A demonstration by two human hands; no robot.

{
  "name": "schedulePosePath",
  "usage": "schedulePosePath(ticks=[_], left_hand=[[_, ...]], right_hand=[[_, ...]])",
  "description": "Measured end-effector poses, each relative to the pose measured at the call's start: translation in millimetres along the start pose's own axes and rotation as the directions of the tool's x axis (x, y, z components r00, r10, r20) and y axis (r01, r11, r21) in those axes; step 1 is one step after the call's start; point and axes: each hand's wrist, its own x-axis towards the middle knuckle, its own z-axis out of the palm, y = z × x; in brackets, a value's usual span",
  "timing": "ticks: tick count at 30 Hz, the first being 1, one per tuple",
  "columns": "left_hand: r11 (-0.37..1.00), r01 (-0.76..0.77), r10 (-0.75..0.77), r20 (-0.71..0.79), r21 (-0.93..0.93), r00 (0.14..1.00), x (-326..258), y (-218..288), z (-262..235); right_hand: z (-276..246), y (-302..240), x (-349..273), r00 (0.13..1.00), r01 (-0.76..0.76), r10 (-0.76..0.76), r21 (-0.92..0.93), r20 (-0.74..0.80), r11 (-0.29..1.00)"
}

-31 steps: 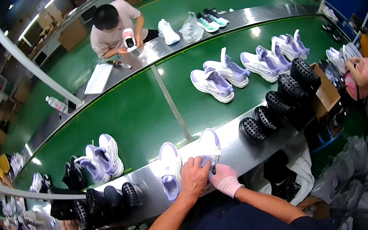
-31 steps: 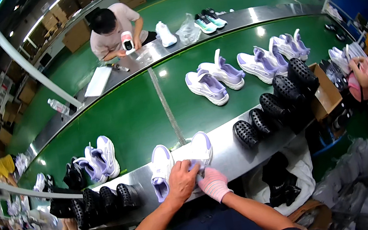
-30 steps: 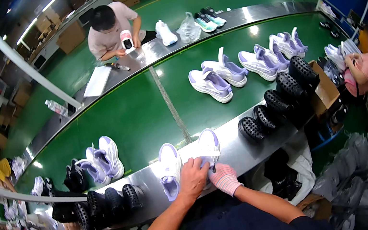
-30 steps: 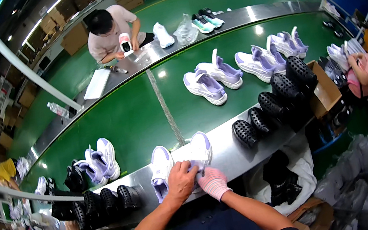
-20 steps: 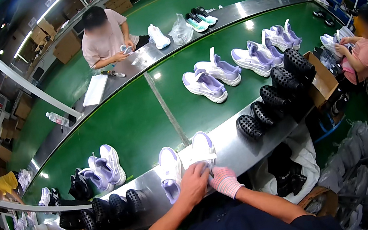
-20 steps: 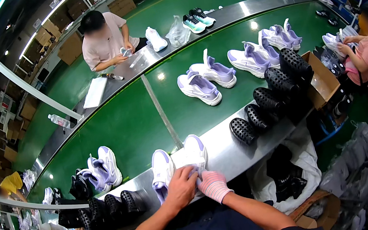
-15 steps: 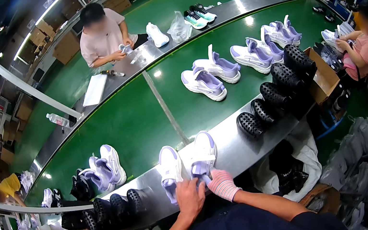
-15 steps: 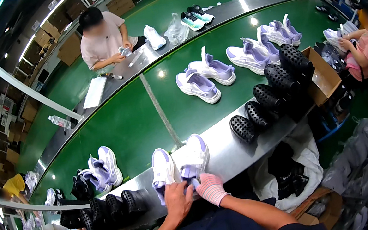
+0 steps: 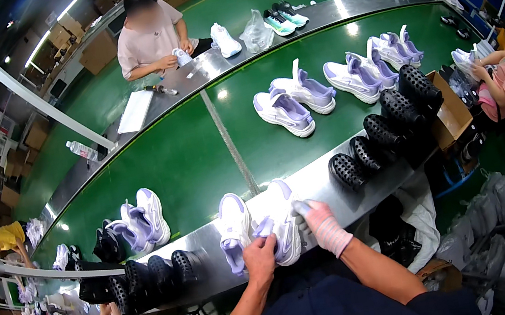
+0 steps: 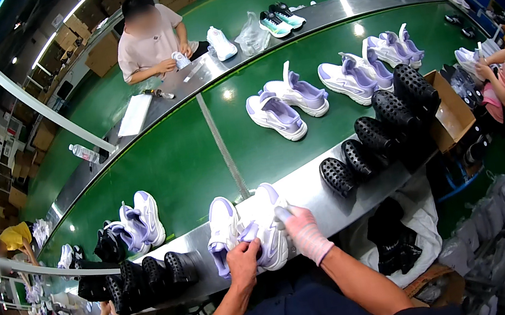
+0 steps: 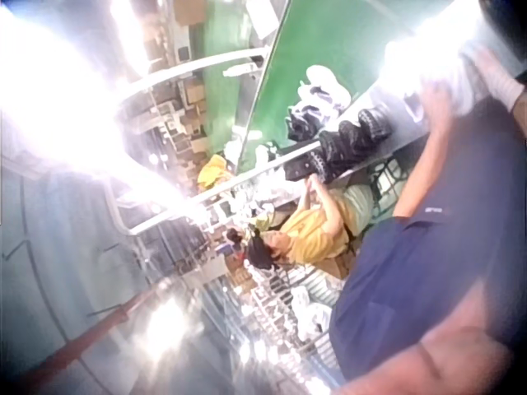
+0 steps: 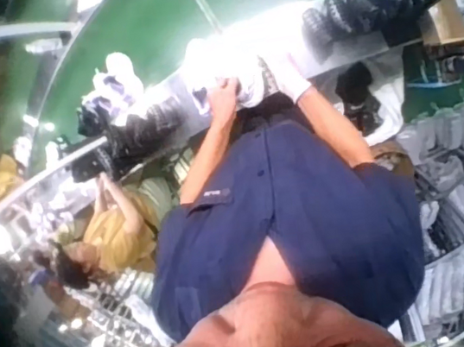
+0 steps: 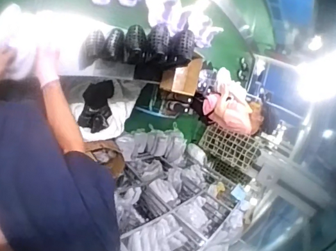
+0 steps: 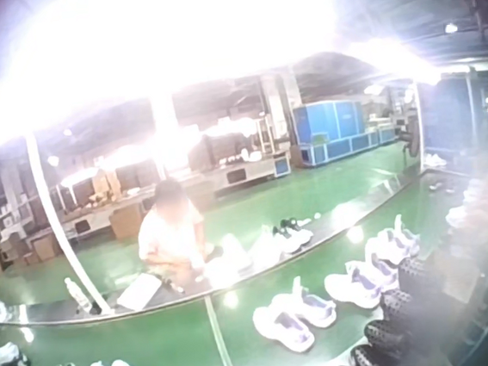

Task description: The person cleans various pairs of sneakers on an assembly line by hand using a small brush, focusing on the soles and white upper portions of the footwear.

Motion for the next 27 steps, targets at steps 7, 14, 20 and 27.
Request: schedulePosePath(ticks=[7, 14, 20, 27], left_hand=[[0.995, -0.039, 0.037, 0.03, 0.091, 0.999, -14, 7, 4], [1.0, 0.027, -0.027, 0.012, -0.003, 1.0, -9, -12, 2], [0.996, 0.044, -0.046, -0.026, -0.077, 0.999, -9, -16, 7], [0.996, 0.073, -0.072, 0.021, -0.05, 0.997, -11, -7, 4]], right_hand=[[30, -22, 25, 0.977, 0.167, -0.091, -0.436, 0.192, 0.884], [19, -13, 7, 0.981, 0.055, 0.009, -0.322, 0.193, 0.945], [6, 34, 8, 0.989, -0.073, 0.102, -0.25, 0.107, 0.965], [6, 45, 0, 0.994, -0.077, 0.092, -0.21, 0.063, 0.975]])
